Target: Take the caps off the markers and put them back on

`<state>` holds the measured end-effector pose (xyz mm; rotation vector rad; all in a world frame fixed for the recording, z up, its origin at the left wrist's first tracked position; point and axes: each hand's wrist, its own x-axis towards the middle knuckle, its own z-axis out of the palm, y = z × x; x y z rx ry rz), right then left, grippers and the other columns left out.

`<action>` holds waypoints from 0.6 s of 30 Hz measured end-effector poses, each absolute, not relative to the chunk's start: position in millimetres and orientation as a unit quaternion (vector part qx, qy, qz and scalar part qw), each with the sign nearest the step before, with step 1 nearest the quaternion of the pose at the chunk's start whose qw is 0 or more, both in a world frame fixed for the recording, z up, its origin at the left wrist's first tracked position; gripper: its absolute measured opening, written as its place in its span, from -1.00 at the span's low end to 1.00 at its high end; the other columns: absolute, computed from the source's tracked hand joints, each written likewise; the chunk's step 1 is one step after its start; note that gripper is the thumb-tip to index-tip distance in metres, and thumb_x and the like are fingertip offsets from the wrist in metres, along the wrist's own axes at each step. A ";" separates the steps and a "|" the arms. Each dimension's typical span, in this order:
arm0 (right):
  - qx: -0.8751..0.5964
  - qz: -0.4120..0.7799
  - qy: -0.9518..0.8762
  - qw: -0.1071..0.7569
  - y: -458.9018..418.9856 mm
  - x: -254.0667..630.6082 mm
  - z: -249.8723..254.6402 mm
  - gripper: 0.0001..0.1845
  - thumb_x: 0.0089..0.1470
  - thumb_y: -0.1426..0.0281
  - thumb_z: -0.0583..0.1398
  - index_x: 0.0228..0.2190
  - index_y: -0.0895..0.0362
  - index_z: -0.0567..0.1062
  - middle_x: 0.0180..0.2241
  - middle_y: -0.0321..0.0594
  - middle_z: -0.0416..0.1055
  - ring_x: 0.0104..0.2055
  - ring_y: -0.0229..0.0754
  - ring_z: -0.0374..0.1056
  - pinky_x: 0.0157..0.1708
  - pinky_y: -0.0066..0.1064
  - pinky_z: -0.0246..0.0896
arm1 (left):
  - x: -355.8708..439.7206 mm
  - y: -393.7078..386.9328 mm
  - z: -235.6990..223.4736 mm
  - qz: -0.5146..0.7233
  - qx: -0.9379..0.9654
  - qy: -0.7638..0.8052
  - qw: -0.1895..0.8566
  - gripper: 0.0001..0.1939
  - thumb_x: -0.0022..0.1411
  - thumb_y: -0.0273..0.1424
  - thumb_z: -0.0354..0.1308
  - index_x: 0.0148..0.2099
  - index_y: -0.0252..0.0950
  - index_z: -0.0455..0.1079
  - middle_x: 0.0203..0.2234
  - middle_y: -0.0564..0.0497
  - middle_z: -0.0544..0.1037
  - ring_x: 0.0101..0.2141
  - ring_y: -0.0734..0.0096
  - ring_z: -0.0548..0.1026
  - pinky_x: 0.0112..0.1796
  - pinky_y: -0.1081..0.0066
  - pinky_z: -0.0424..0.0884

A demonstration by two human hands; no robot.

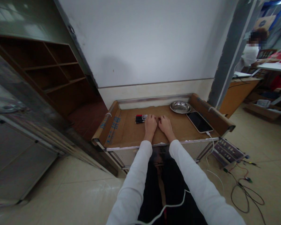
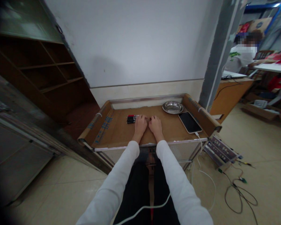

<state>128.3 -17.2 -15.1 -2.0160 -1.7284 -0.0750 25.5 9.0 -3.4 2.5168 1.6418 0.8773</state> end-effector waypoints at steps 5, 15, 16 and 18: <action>-0.734 -0.021 -0.633 0.244 -16.7 128.7 -15.1 -0.68 0.16 0.50 0.01 -0.09 0.25 0.42 -0.08 0.01 0.39 -0.02 -0.10 0.26 -0.02 -0.36 0.06 | 24.8 1.0 0.7 0.306 0.689 0.656 -0.041 -0.69 0.30 -0.55 -0.23 -0.07 -0.44 0.31 -0.13 -0.29 0.39 -0.06 0.09 0.35 -0.05 0.17 0.24; -0.724 -0.023 -0.648 0.233 -17.7 128.2 -12.7 -0.68 0.16 0.50 0.01 -0.08 0.22 0.41 -0.07 -0.01 0.38 -0.02 -0.06 0.24 -0.06 -0.33 0.06 | 25.7 12.1 -8.2 0.332 0.788 0.515 0.057 -0.75 0.18 -0.60 -0.07 -0.07 -0.36 0.22 -0.14 -0.19 0.40 -0.05 0.20 0.37 0.00 0.18 0.27; -0.717 -0.021 -0.658 0.231 -16.9 128.8 -12.8 -0.68 0.16 0.50 0.01 -0.08 0.22 0.42 -0.07 -0.01 0.39 -0.02 -0.07 0.23 -0.06 -0.33 0.06 | 25.4 15.1 -9.6 0.348 0.806 0.470 0.091 -0.73 0.16 -0.62 -0.07 -0.08 -0.33 0.21 -0.15 -0.16 0.40 -0.07 0.25 0.38 -0.01 0.22 0.29; -0.701 -0.018 -0.676 0.226 -15.1 130.3 -13.4 -0.68 0.15 0.52 0.01 -0.09 0.22 0.43 -0.09 -0.01 0.39 -0.03 -0.07 0.23 -0.06 -0.34 0.05 | 24.9 20.2 -12.4 0.392 0.810 0.411 0.148 -0.71 0.15 -0.64 -0.07 -0.08 -0.30 0.19 -0.15 -0.12 0.39 -0.11 0.31 0.39 -0.03 0.26 0.32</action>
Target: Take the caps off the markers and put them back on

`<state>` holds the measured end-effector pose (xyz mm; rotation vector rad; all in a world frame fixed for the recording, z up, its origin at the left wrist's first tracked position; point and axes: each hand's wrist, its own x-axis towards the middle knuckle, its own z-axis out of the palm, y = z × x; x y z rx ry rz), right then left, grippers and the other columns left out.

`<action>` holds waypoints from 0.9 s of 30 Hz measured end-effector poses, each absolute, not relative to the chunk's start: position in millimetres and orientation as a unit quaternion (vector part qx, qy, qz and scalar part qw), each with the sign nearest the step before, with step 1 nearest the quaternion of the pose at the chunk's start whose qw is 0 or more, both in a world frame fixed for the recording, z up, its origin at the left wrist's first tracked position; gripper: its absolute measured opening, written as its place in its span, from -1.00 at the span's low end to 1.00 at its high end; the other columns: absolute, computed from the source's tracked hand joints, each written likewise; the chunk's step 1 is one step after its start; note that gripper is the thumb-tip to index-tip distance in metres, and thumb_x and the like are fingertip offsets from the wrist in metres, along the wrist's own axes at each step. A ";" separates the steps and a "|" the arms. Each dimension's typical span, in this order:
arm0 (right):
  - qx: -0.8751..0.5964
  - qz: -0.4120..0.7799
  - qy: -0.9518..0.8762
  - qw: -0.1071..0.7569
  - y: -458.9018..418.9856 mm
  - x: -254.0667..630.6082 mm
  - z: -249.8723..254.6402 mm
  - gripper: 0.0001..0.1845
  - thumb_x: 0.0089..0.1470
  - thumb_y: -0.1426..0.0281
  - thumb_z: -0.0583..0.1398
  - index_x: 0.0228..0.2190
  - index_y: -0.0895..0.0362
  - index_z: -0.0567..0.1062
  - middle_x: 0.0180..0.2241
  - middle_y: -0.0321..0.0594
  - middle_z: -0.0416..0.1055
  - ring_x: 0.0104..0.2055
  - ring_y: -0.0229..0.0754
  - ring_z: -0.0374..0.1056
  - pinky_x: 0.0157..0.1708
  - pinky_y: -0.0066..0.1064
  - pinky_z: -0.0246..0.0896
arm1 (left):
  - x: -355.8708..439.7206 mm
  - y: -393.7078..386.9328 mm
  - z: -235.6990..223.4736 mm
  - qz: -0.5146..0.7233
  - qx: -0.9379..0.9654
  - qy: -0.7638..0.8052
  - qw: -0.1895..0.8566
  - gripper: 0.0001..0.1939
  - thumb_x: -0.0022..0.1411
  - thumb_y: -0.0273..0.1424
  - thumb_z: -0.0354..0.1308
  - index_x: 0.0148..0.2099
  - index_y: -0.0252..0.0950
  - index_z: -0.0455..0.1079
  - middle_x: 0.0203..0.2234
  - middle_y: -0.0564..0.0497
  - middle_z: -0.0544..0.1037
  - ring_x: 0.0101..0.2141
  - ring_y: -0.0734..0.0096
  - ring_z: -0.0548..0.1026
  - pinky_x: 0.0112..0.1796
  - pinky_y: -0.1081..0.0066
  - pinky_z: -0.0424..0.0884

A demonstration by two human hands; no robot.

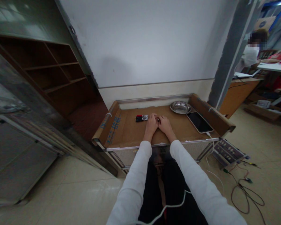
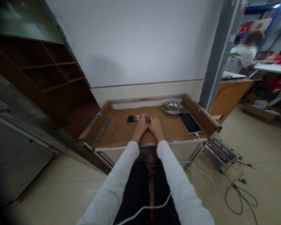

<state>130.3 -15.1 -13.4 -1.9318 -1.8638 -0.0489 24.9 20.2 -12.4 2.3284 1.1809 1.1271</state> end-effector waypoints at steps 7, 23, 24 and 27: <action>-0.691 -0.030 -0.686 0.227 -12.6 132.0 -17.4 -0.71 0.18 0.45 0.03 -0.12 0.19 0.46 -0.09 -0.03 0.40 -0.05 -0.07 0.24 -0.09 -0.34 0.03 | 25.6 20.4 -15.8 0.425 0.783 0.426 0.154 -0.76 0.17 -0.64 -0.08 -0.13 -0.28 0.19 -0.18 -0.13 0.38 -0.15 0.29 0.41 -0.08 0.27 0.36; -0.732 -0.084 -0.619 0.272 -13.5 132.7 -21.1 -0.72 0.25 0.47 -0.06 -0.11 0.23 0.38 -0.20 0.01 0.47 -0.15 -0.06 0.31 -0.14 -0.29 0.01 | 23.5 19.3 -13.7 0.509 0.757 0.394 0.112 -0.63 0.21 -0.60 -0.09 0.06 -0.31 0.19 -0.05 -0.20 0.42 -0.04 0.24 0.43 0.00 0.19 0.36; -0.726 -0.082 -0.628 0.267 -13.2 132.4 -21.0 -0.72 0.24 0.49 -0.06 -0.10 0.24 0.37 -0.20 0.01 0.46 -0.14 -0.06 0.31 -0.13 -0.30 0.01 | 23.4 18.7 -13.1 0.512 0.763 0.375 0.122 -0.63 0.23 -0.58 -0.08 0.09 -0.30 0.17 -0.03 -0.20 0.41 -0.05 0.27 0.44 0.00 0.21 0.37; -0.709 -0.074 -0.654 0.255 -12.0 132.0 -21.0 -0.72 0.22 0.52 -0.07 -0.11 0.26 0.36 -0.18 0.03 0.45 -0.13 -0.06 0.31 -0.14 -0.31 0.03 | 23.1 16.6 -11.1 0.519 0.776 0.335 0.128 -0.64 0.27 -0.48 -0.02 0.12 -0.28 0.15 -0.03 -0.18 0.39 -0.06 0.29 0.43 -0.02 0.24 0.39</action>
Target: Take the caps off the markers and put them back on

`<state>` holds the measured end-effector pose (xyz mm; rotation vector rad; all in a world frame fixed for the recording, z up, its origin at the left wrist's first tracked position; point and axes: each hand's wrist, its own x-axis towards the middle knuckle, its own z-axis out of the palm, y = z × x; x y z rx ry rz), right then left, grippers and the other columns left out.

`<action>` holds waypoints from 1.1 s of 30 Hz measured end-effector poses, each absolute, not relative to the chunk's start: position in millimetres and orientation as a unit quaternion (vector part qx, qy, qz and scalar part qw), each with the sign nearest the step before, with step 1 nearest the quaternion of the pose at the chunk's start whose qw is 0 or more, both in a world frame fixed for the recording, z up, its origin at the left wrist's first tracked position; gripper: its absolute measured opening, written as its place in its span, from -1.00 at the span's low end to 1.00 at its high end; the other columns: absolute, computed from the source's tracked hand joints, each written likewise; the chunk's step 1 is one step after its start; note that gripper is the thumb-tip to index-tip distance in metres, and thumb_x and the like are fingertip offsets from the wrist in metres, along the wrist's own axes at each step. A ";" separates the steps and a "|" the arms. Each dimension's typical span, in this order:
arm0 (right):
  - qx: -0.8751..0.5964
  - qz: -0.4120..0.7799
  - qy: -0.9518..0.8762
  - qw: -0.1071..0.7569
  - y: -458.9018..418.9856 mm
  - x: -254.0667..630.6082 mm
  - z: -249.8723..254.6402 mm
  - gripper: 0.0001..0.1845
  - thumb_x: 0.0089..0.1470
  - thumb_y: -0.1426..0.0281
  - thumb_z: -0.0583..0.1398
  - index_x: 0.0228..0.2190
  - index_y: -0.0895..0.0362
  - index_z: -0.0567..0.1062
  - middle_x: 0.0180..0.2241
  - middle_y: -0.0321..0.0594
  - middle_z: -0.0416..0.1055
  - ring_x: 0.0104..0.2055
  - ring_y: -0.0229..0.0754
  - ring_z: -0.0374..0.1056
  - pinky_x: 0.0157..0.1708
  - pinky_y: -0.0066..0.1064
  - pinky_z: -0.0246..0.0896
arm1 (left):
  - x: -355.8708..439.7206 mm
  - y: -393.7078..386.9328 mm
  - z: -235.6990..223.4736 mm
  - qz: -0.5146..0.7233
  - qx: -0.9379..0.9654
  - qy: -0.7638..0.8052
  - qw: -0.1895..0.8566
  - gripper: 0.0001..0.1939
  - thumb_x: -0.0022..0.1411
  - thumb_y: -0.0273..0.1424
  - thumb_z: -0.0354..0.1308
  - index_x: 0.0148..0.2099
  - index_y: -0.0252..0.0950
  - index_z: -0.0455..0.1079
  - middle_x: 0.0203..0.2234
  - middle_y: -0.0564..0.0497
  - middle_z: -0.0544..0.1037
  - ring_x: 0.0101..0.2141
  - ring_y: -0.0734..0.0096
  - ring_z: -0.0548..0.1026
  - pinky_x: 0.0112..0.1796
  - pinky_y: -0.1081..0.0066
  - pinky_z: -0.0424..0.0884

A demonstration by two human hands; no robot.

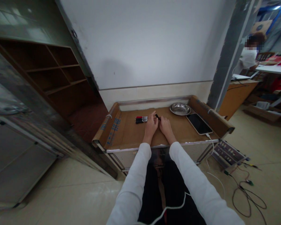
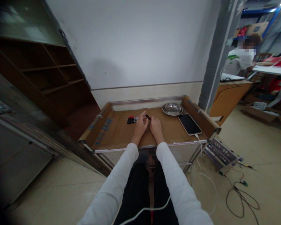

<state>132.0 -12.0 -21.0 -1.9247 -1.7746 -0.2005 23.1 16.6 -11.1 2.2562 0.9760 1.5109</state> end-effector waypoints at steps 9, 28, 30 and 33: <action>-0.677 -0.053 -0.679 0.277 -8.0 133.6 -23.9 -0.76 0.22 0.42 -0.01 -0.15 0.24 0.37 -0.15 0.02 0.44 -0.10 -0.06 0.28 -0.13 -0.32 0.06 | 21.2 15.6 -8.1 0.560 0.736 0.357 0.134 -0.80 0.28 -0.39 0.05 -0.04 -0.26 0.23 -0.18 -0.10 0.40 -0.21 0.35 0.44 -0.10 0.28 0.41; -0.698 -0.082 -0.659 0.267 -15.7 132.7 -17.5 -0.78 0.22 0.42 0.02 -0.20 0.17 0.44 -0.19 -0.07 0.45 -0.11 -0.08 0.26 -0.16 -0.33 -0.01 | 19.6 13.4 -3.8 0.626 0.649 0.420 0.102 -0.84 0.29 -0.49 -0.07 -0.07 -0.28 0.16 -0.14 -0.15 0.34 -0.11 0.31 0.37 -0.03 0.23 0.32; -0.697 -0.083 -0.660 0.268 -16.1 132.6 -17.0 -0.78 0.23 0.41 0.02 -0.21 0.17 0.44 -0.20 -0.06 0.46 -0.12 -0.09 0.26 -0.17 -0.33 -0.01 | 19.7 14.2 -4.2 0.624 0.649 0.423 0.100 -0.84 0.28 -0.51 -0.08 -0.08 -0.28 0.16 -0.14 -0.16 0.34 -0.10 0.30 0.36 0.00 0.21 0.30; -0.699 -0.082 -0.658 0.267 -17.1 132.3 -15.4 -0.78 0.24 0.40 0.03 -0.22 0.17 0.45 -0.19 -0.07 0.46 -0.12 -0.08 0.27 -0.17 -0.33 -0.02 | 19.9 15.3 -4.8 0.621 0.652 0.423 0.101 -0.84 0.27 -0.52 -0.08 -0.09 -0.28 0.16 -0.15 -0.16 0.34 -0.10 0.29 0.35 0.01 0.20 0.28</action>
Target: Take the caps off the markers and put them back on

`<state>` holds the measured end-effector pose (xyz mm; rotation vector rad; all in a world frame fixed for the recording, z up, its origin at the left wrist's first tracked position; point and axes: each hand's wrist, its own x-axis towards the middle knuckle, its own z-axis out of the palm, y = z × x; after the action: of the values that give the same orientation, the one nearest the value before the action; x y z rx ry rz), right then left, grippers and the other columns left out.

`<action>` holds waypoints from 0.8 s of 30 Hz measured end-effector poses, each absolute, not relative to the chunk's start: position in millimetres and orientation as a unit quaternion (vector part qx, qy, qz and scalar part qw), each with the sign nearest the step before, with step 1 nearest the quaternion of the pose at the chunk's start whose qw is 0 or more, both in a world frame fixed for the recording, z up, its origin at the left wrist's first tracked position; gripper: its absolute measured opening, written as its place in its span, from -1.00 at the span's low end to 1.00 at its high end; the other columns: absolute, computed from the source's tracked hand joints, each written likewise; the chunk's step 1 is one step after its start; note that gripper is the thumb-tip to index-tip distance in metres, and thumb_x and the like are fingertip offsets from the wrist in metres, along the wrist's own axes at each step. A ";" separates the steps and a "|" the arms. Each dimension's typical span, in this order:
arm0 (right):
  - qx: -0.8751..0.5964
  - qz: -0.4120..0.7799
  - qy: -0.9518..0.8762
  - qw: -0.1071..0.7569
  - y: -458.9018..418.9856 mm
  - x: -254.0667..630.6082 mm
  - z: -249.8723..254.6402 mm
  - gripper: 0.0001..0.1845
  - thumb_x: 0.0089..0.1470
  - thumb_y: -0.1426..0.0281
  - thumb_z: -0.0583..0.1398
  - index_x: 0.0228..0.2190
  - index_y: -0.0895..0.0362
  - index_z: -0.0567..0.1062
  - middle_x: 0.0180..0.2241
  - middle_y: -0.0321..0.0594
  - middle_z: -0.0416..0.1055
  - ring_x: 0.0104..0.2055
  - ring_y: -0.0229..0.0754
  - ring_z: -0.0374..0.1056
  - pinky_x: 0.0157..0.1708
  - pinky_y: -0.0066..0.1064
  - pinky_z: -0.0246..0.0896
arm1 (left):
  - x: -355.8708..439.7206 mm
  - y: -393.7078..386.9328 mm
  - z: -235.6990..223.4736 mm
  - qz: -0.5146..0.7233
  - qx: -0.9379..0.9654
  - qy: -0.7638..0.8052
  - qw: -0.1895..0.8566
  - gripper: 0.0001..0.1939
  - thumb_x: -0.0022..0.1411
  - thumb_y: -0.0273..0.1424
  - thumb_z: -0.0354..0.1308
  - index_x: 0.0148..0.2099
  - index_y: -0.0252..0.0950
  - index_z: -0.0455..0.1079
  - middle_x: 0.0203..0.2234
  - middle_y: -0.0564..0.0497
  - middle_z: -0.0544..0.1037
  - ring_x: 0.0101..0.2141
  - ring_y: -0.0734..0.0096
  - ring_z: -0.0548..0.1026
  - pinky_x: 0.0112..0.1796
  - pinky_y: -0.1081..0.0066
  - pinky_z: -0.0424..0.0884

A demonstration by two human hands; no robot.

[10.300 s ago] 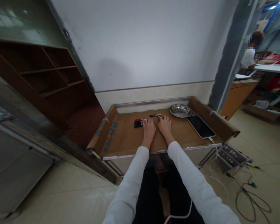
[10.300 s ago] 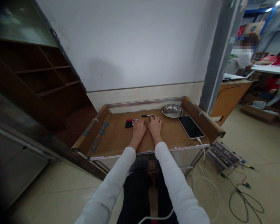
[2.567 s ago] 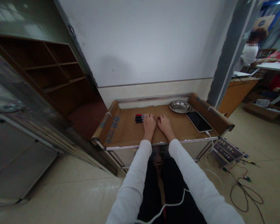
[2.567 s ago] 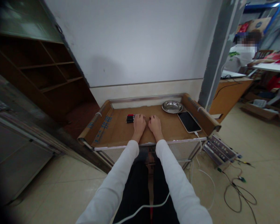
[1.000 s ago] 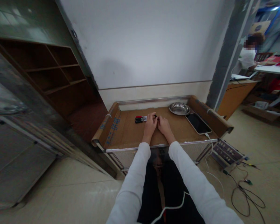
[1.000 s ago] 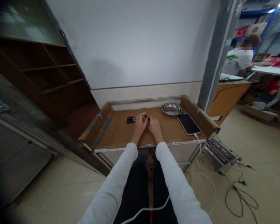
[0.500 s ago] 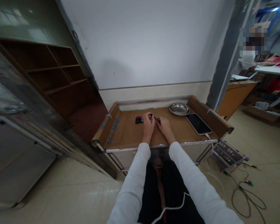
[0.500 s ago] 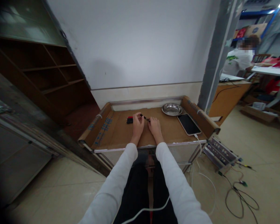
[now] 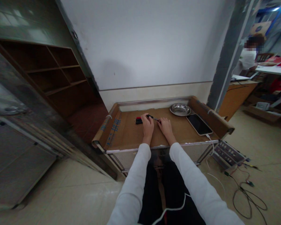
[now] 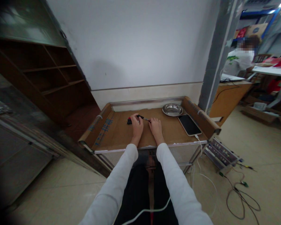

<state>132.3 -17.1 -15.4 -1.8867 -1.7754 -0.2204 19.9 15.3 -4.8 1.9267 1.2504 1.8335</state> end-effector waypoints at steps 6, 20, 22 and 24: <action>-0.702 -0.080 -0.653 0.271 -17.7 131.7 -14.0 -0.76 0.26 0.35 0.03 -0.21 0.17 0.46 -0.19 -0.10 0.47 -0.12 -0.09 0.28 -0.16 -0.34 -0.02 | 20.1 16.4 -5.8 0.621 0.649 0.426 0.110 -0.84 0.26 -0.53 -0.10 -0.10 -0.28 0.15 -0.14 -0.16 0.32 -0.09 0.28 0.34 0.03 0.19 0.26; -0.687 -0.087 -0.667 0.275 -18.7 132.1 -13.2 -0.72 0.27 0.36 0.00 -0.16 0.12 0.47 -0.18 -0.11 0.48 -0.12 -0.11 0.29 -0.16 -0.34 -0.02 | 20.3 17.8 -7.3 0.621 0.650 0.427 0.095 -0.83 0.25 -0.56 -0.10 -0.12 -0.27 0.15 -0.18 -0.13 0.31 -0.12 0.30 0.34 0.01 0.21 0.29; -0.687 -0.087 -0.667 0.275 -19.6 132.0 -12.3 -0.73 0.27 0.36 0.00 -0.17 0.12 0.47 -0.18 -0.12 0.48 -0.12 -0.11 0.29 -0.17 -0.34 -0.03 | 20.5 17.6 -7.0 0.621 0.648 0.429 0.099 -0.83 0.25 -0.56 -0.09 -0.12 -0.27 0.15 -0.18 -0.12 0.31 -0.12 0.30 0.34 0.01 0.21 0.29; -0.690 -0.088 -0.664 0.275 -20.8 131.8 -11.6 -0.75 0.26 0.35 0.02 -0.19 0.11 0.47 -0.19 -0.13 0.48 -0.12 -0.11 0.28 -0.17 -0.33 -0.04 | 20.3 17.0 -6.3 0.621 0.646 0.432 0.104 -0.83 0.24 -0.56 -0.10 -0.12 -0.27 0.15 -0.17 -0.13 0.31 -0.11 0.30 0.34 0.01 0.21 0.28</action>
<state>131.8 -20.8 -11.6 -1.8546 -1.7859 -0.2354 20.3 17.0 -6.3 1.9051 1.2752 1.8312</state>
